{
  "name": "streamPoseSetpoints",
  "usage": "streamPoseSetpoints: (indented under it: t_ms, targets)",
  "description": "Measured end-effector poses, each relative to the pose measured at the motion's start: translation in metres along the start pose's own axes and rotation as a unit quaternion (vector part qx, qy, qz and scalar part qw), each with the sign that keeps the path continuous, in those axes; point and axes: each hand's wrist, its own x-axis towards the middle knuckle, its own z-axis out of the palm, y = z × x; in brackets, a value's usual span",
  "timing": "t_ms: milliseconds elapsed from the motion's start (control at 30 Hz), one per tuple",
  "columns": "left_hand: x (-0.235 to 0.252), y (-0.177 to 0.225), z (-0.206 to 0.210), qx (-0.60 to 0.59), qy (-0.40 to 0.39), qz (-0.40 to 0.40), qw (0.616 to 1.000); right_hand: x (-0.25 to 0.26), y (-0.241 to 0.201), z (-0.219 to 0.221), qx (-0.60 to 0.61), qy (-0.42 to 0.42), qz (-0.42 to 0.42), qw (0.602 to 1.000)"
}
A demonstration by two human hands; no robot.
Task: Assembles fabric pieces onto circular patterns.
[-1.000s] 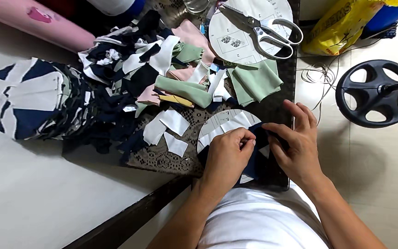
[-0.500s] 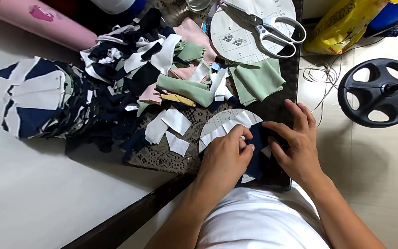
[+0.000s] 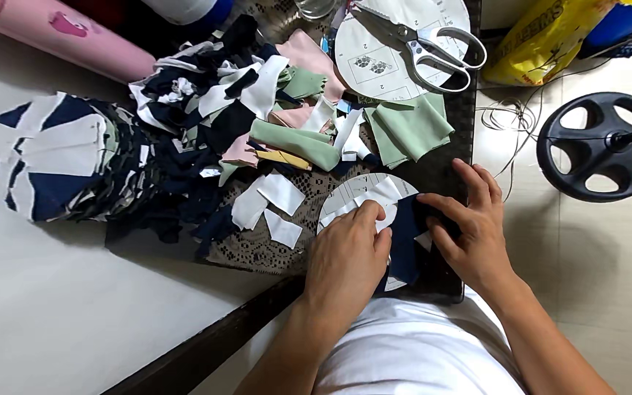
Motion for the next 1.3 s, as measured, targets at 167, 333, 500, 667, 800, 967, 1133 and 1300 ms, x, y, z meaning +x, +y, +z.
streamPoseSetpoints:
  t_ms: [167, 333, 500, 667, 800, 967, 1133, 1300]
  targets:
    - [0.000, -0.003, 0.027, 0.007, 0.075, 0.083, 0.994, -0.001, 0.001, 0.001, -0.001, 0.002, 0.000, 1.000]
    - [-0.005, -0.007, 0.061, 0.052, 0.059, 0.162, 0.984, -0.001, 0.003, 0.001, -0.003, 0.001, -0.005, 1.000]
    - [-0.003, -0.008, 0.068, 0.090, 0.044, 0.162, 0.982, -0.004, 0.010, -0.011, 0.158, 0.064, 0.038, 0.985]
    - [-0.004, -0.007, 0.063, 0.055, 0.035, 0.163, 0.985, -0.009, 0.028, -0.033, 0.193, 0.142, 0.120, 0.964]
    - [-0.008, -0.004, 0.050, 0.027, 0.057, 0.148, 0.987, -0.016, 0.034, -0.032, 0.187, 0.152, 0.135, 0.961]
    - [-0.006, -0.009, 0.052, 0.056, 0.054, 0.140, 0.987, -0.017, 0.023, -0.018, 0.158, 0.128, 0.102, 0.974]
    - [-0.004, -0.018, 0.057, 0.062, 0.029, 0.200, 0.977, -0.013, 0.013, -0.007, 0.115, 0.103, 0.037, 0.987]
    - [0.009, -0.039, 0.043, 0.010, -0.065, 0.354, 0.933, -0.010, 0.015, -0.021, 0.096, 0.086, 0.000, 0.992]
